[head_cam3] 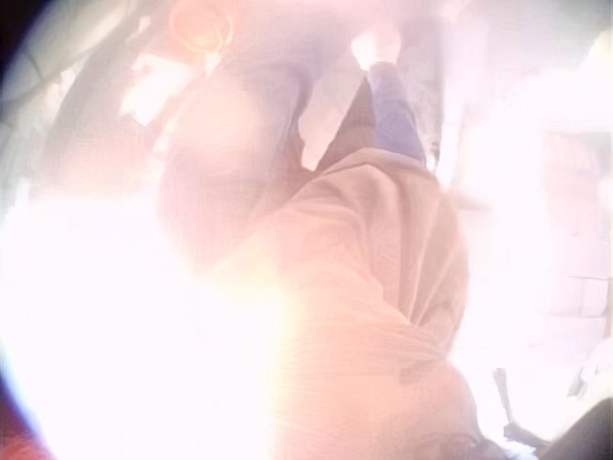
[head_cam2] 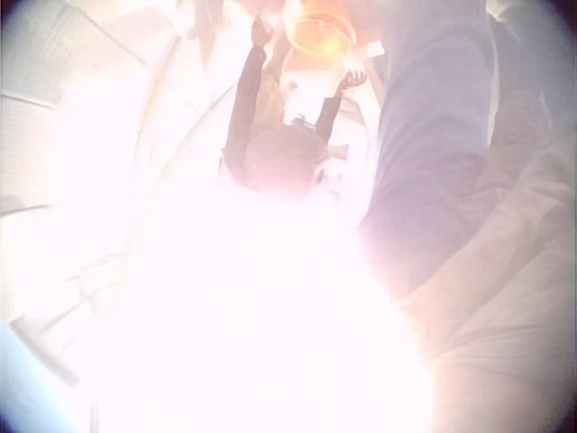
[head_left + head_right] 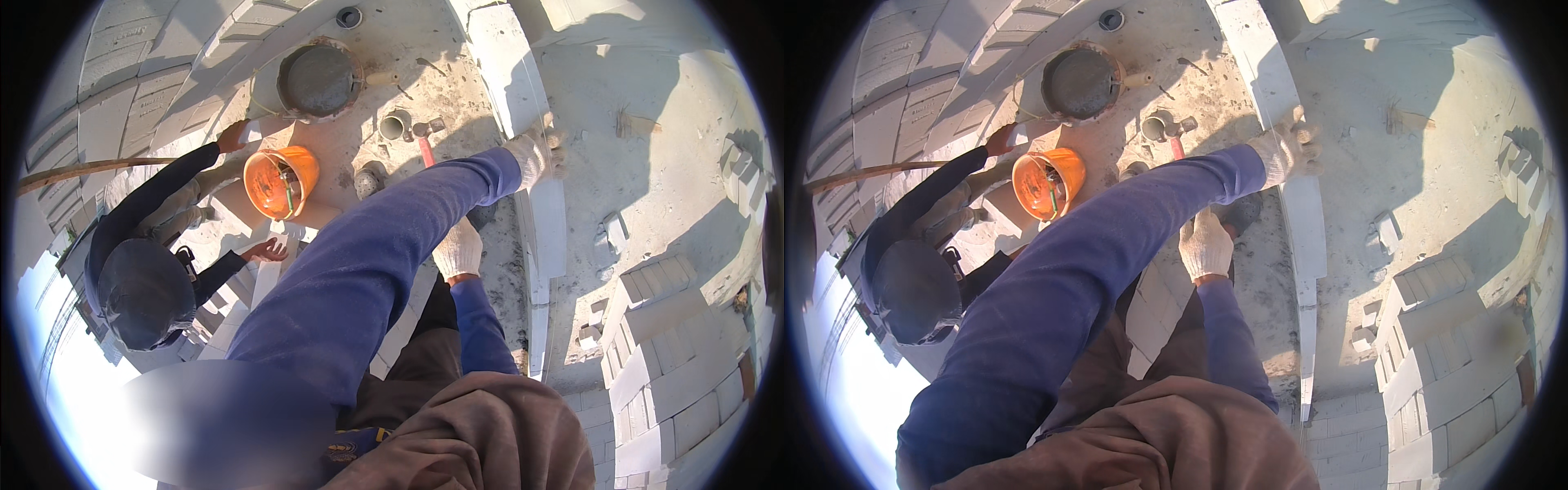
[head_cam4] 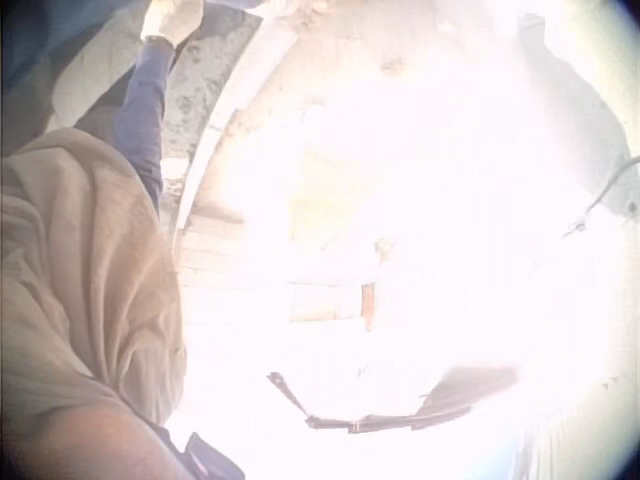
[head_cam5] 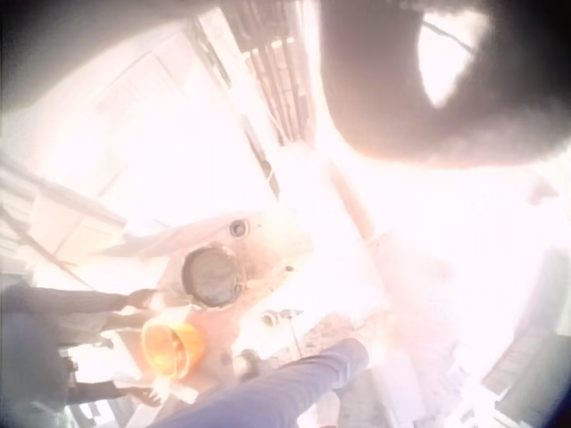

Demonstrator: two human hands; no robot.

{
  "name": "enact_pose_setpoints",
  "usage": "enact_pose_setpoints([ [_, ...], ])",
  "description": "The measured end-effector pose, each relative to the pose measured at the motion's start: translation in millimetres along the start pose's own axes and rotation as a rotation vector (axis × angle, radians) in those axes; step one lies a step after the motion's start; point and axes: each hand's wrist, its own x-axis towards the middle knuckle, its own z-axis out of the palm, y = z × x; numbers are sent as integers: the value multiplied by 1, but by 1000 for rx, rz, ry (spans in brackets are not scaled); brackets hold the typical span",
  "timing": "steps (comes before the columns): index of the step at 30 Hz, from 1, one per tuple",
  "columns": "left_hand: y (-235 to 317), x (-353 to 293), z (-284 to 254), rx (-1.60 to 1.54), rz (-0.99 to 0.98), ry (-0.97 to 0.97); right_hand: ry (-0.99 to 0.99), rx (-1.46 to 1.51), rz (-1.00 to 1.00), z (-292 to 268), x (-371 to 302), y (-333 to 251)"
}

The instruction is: The person lays white concrete blocks onto a wall using a trowel to apply mortar and a hammer to adjust alignment. The worker repeatedly scoops mortar from a bucket, spreads it on the wall, places a block, and taps it into position.

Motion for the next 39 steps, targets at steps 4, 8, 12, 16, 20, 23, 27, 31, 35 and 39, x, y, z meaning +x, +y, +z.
enact_pose_setpoints([
  [4, 7, -2, -9, -34, 40, 46, 13, -297, -30, 9, 119, 8],
  [8, 2, -14, -3, -78, -4, 53, -59, -379, -70, 14, 137, 15],
  [12, 4, -11, 4, -89, 7, 66, -62, -408, -56, 15, 137, 28],
  [16, 5, -14, 3, -89, 5, 65, -69, -425, -55, 9, 138, 37],
  [20, 2, -16, 7, -58, 9, 57, -60, -422, -54, 8, 143, 43],
  [23, 5, -20, 9, -46, 12, 54, -63, -414, -59, 8, 145, 47],
  [27, 7, -17, 6, -17, 10, 49, -48, -378, -66, 15, 139, 49],
  [31, 6, -7, 4, 17, 28, 47, -15, -63, -62, 45, 65, 55],
  [35, 2, -2, 0, 81, 33, 82, -113, 654, 369, 2, -91, 4],
  [39, -10, -23, -5, 450, -25, 206, -252, 847, 740, -51, -191, -3],
])
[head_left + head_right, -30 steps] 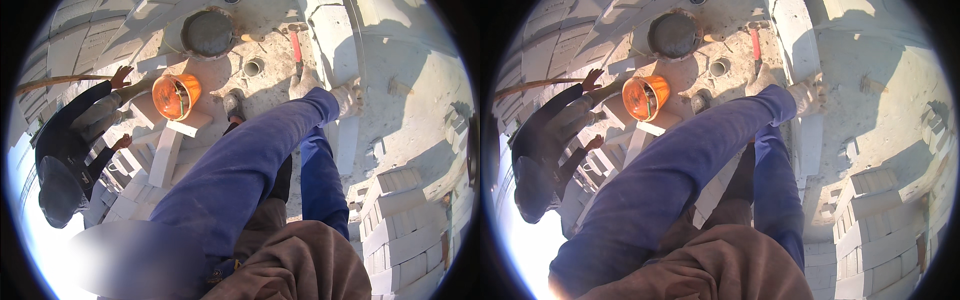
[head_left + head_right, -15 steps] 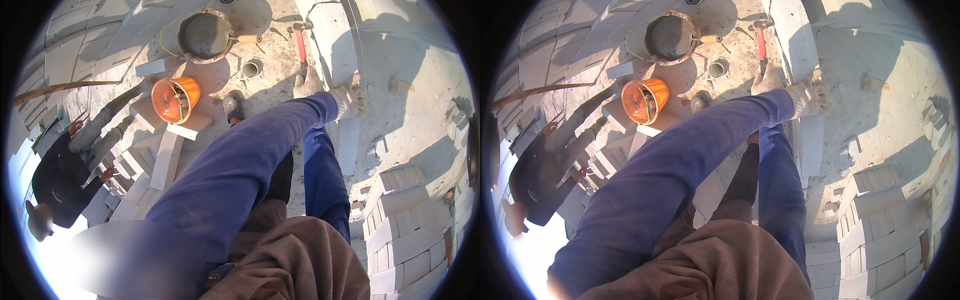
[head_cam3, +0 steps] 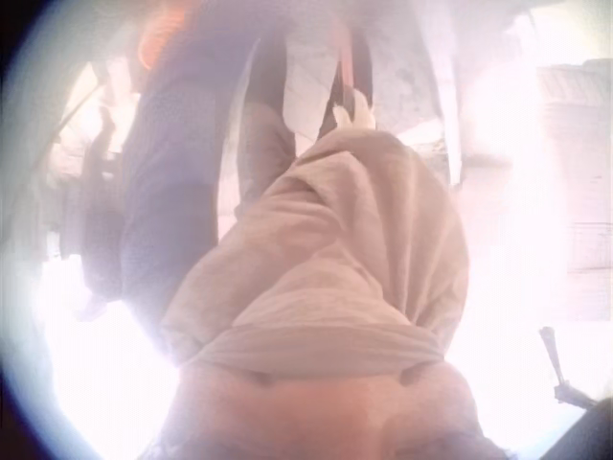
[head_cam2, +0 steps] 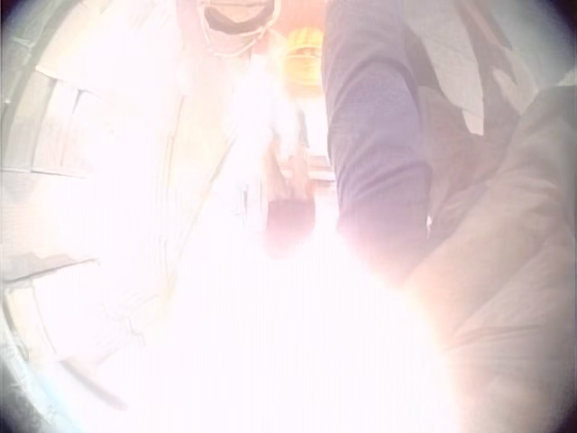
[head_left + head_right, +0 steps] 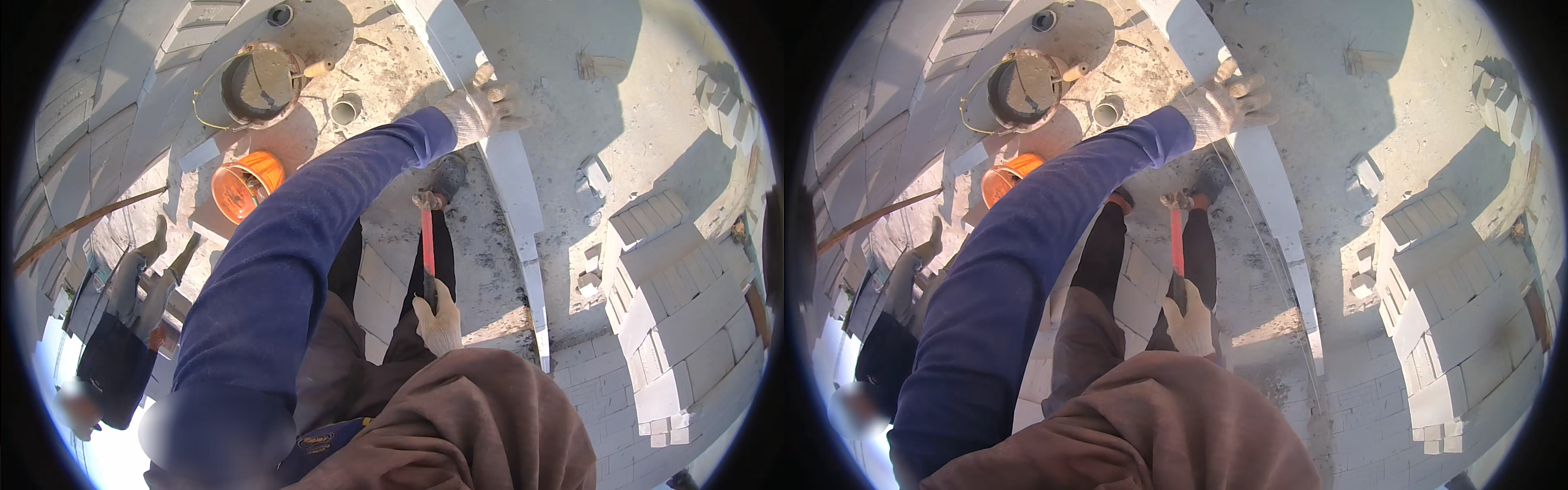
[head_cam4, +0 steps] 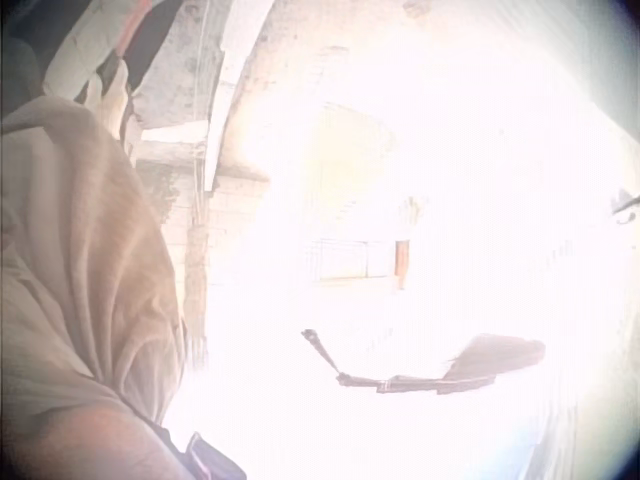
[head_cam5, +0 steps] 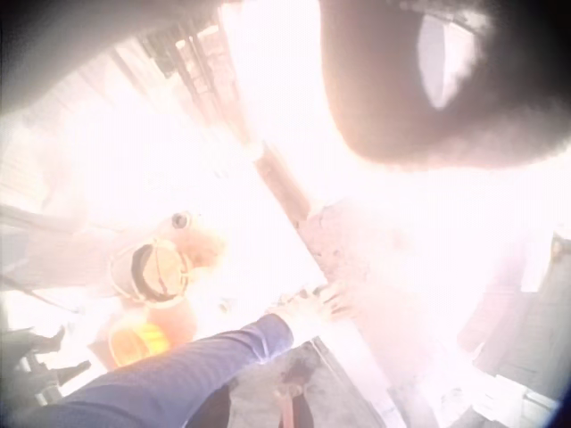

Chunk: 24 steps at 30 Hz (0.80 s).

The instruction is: The person lays white concrete blocks onto a wall using a trowel to apply mortar and a hammer to adjust alignment. The worker repeatedly scoops mortar from a bucket, spreads it on the wall, places a block, and taps it into position.

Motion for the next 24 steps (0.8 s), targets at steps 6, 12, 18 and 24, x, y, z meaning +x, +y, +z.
enact_pose_setpoints([
  [6, -21, -12, -8, -11, -65, -72, 441, -109, -364, -28, 5, 27],
  [12, -27, 3, -7, -20, -36, -242, 696, 9, -509, -19, 86, 2],
  [18, -30, 2, -18, -31, 4, -312, 722, 53, -551, -22, 108, 3],
  [24, -33, -4, -7, -39, -2, -297, 596, 137, -446, -36, 81, 7],
])
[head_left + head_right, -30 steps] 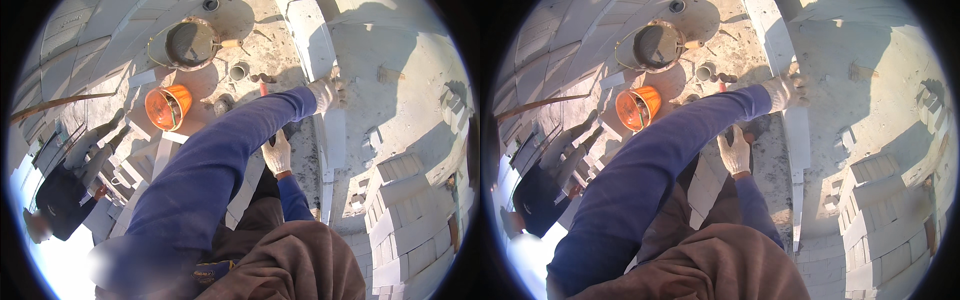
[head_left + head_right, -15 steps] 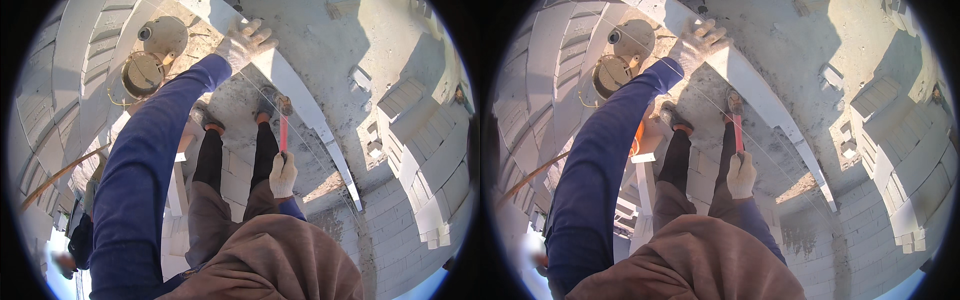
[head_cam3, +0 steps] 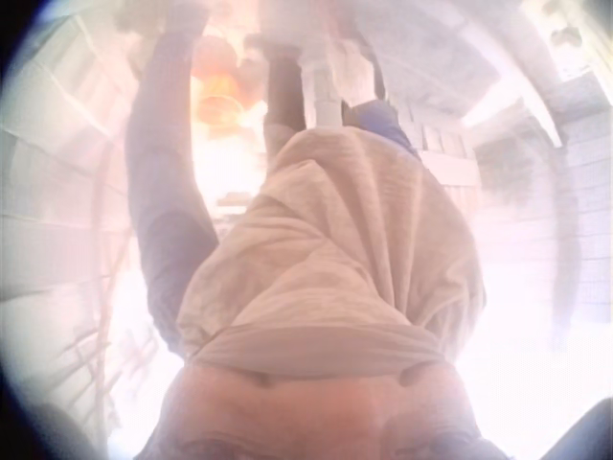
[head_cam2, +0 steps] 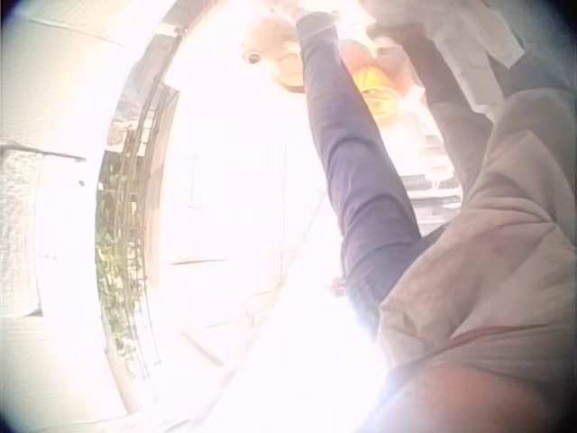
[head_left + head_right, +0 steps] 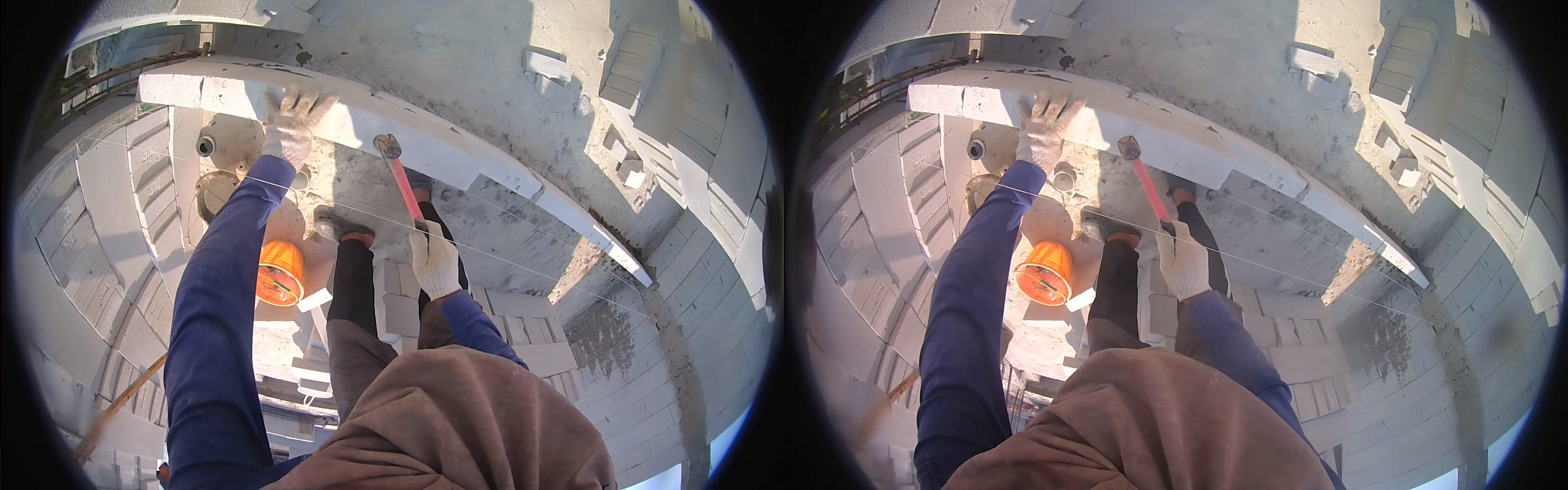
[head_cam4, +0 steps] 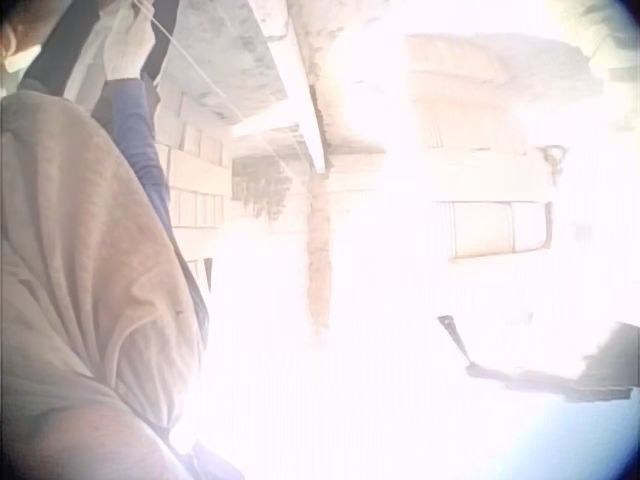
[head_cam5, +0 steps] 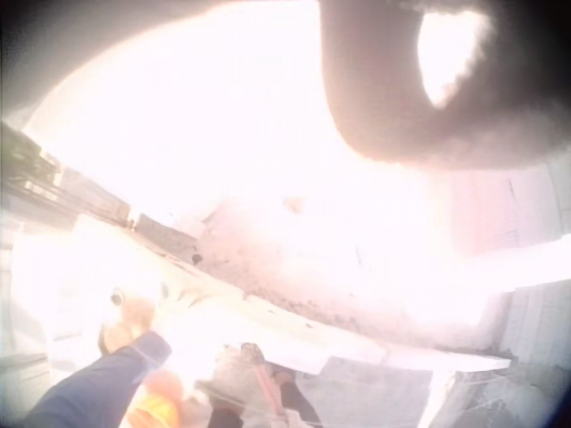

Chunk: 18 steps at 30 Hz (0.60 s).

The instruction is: The person lays white concrete blocks onto a wall using a trowel to apply mortar and a hammer to adjust alignment. The worker repeatedly scoops mortar from a bucket, spreads it on the wall, places a block, and taps it into position.

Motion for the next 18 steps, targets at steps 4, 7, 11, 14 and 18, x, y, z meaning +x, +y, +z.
enact_pose_setpoints([
  [4, -4, -6, 7, 58, -15, 30, -22, 272, 312, -21, -88, 36],
  [7, 0, 4, 7, 20, 31, 123, 32, 454, 704, -35, -127, 27],
  [11, -1, 1, 9, -58, 31, 177, 2, 829, 1041, -49, -116, 49],
  [14, -4, 4, 17, -47, 34, 196, 154, 990, 1044, -38, -70, 75],
  [18, -3, 8, 12, -105, 48, 208, 288, 1119, 1006, -25, 10, 79],
])
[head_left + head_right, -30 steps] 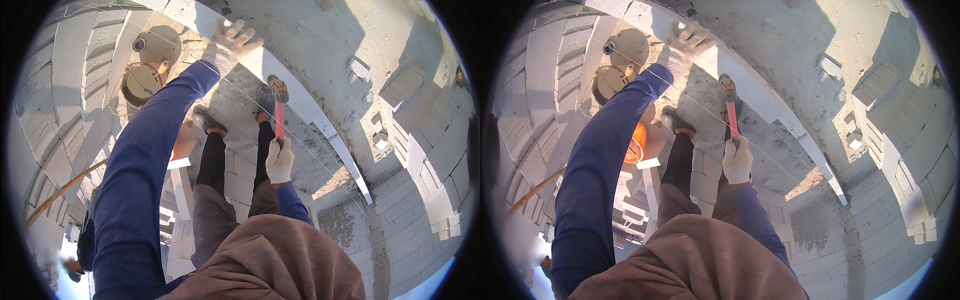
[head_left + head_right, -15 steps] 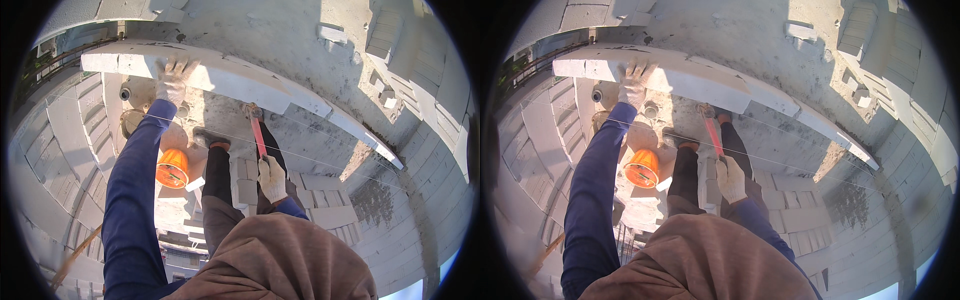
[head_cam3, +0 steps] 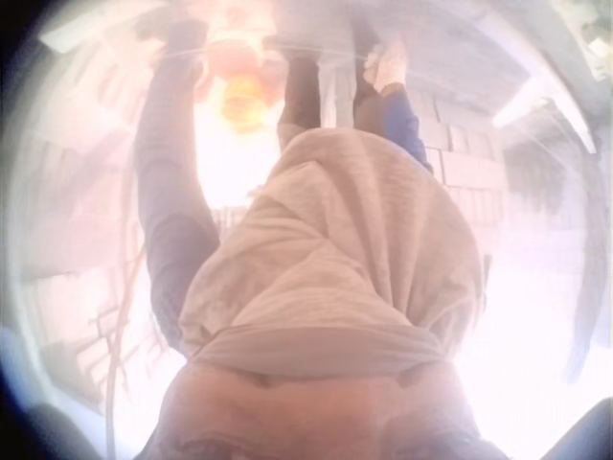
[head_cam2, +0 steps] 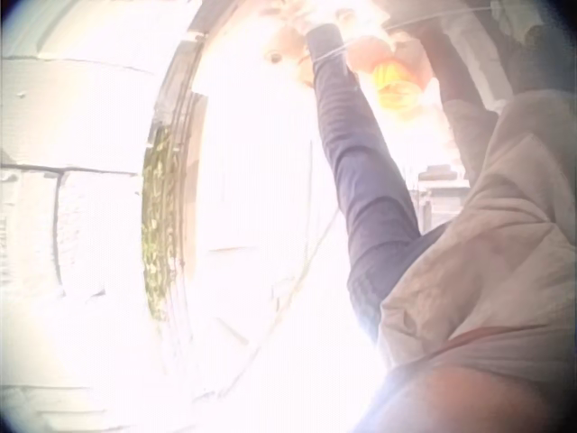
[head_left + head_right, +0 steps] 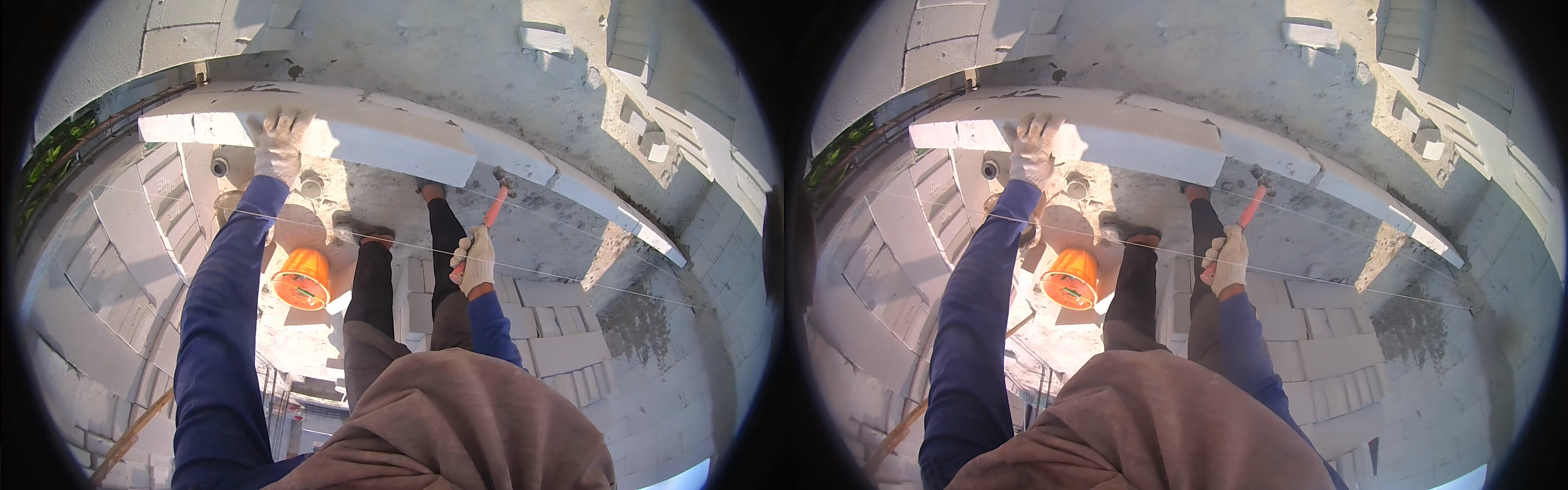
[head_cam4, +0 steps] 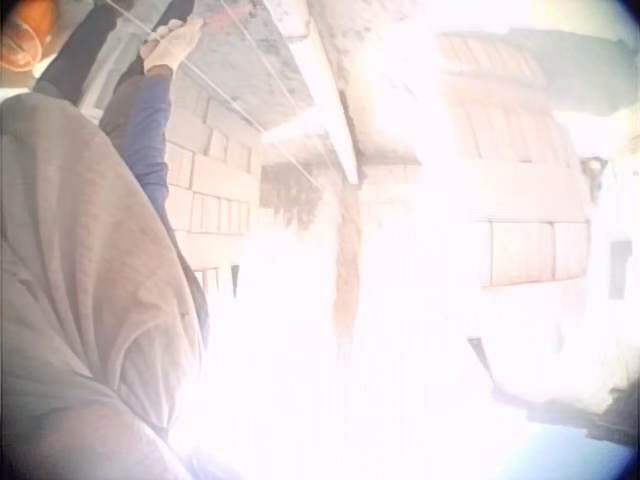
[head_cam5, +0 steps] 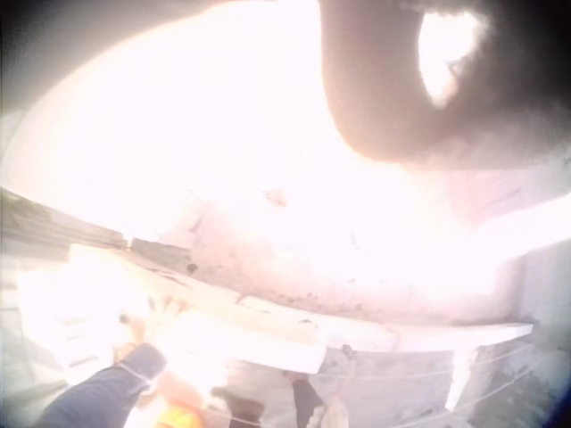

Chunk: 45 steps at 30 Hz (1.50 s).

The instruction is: The person lays white concrete blocks onto a wall using a trowel to apply mortar and a hammer to adjust alignment. The worker repeatedly scoops mortar from a bucket, spreads it on the wall, places a block, and taps it into position.

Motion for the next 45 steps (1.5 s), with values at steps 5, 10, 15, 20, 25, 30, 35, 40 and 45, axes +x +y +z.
enact_pose_setpoints([
  [5, 4, -1, -9, 24, -4, -26, -196, -277, -48, 8, 1, -23],
  [10, 4, -1, -7, 44, -32, -57, -182, -222, -25, 14, 2, -24],
  [15, 9, 2, -14, 58, -93, -204, -173, -566, 29, -53, -49, -26],
  [20, 57, 3, -34, 249, 96, -84, -140, -1062, 165, -127, -157, -51],
  [25, 94, 4, 71, 698, 57, 148, -287, -1215, 169, -113, -256, -146],
  [30, 113, 48, -49, -143, 116, -409, -461, -1084, -307, 5, -276, -216],
  [35, 112, 39, -41, -125, 71, -269, -407, -1493, -758, 142, -115, -258],
  [40, 115, 28, 88, 283, 27, 13, -406, -1853, -426, 225, -36, -245],
  [45, 118, 32, -22, -89, 54, -74, -454, -1989, -426, 223, 24, -230],
])
